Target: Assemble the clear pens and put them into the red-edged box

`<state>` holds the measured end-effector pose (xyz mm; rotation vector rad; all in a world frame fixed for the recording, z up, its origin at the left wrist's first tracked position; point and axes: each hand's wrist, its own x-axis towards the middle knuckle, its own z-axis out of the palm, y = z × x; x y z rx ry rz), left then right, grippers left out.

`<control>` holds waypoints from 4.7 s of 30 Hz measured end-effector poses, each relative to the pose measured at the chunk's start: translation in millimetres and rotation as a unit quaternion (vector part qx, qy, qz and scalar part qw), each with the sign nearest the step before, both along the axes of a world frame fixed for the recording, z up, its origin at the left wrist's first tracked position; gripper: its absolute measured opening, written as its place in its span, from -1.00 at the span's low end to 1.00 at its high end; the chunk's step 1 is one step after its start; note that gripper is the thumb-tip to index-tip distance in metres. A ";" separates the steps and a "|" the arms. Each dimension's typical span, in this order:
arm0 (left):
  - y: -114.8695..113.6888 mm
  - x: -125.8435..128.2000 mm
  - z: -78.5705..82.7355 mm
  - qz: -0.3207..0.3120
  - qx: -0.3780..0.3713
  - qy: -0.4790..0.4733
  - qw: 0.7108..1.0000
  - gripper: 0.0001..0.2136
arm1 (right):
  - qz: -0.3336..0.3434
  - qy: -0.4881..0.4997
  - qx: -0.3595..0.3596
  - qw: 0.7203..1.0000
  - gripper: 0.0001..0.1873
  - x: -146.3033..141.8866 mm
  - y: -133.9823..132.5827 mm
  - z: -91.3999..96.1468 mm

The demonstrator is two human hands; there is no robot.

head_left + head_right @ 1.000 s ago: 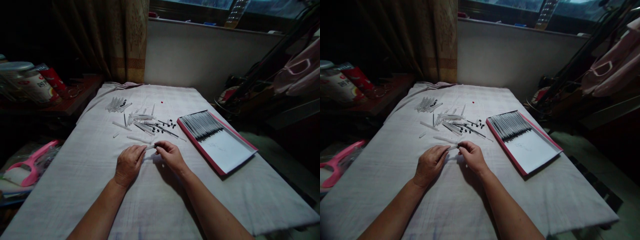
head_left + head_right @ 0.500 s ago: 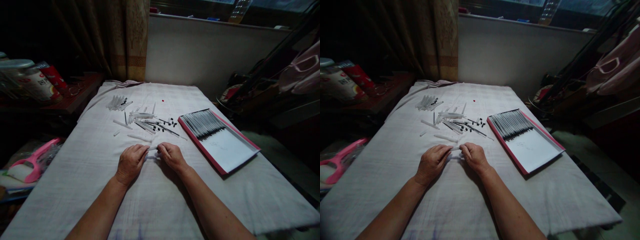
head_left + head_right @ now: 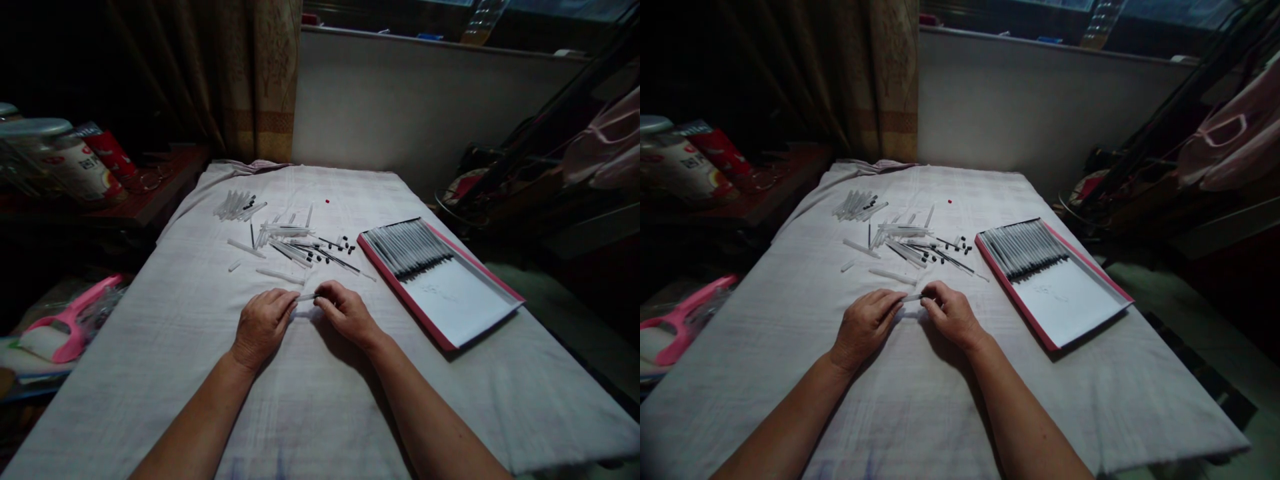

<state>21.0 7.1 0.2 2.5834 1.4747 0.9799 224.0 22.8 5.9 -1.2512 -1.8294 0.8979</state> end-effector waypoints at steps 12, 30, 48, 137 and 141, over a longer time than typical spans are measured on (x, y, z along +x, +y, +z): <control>0.5 -0.1 -0.4 -0.005 -0.010 -0.005 1.000 -0.81 | 0.003 -0.011 -0.001 1.000 -0.83 4.1 1.7 -1.1; 0.2 0.6 -1.1 -0.006 -0.018 -0.009 1.000 -0.80 | 0.009 -0.018 0.010 1.000 -0.86 5.8 1.7 -0.9; 2.1 -1.1 -0.7 -0.005 0.013 -0.032 0.999 -0.82 | 0.013 -0.020 0.016 1.000 -0.79 -0.5 -0.4 -4.4; -5.5 10.2 9.0 0.001 -0.486 -0.418 0.768 -0.60 | -0.112 0.409 -0.290 0.858 -0.63 -5.9 4.3 6.0; -4.6 11.0 10.2 -0.006 -0.451 -0.416 0.789 -0.72 | -0.096 0.372 -0.279 0.880 -0.68 -6.3 3.0 5.9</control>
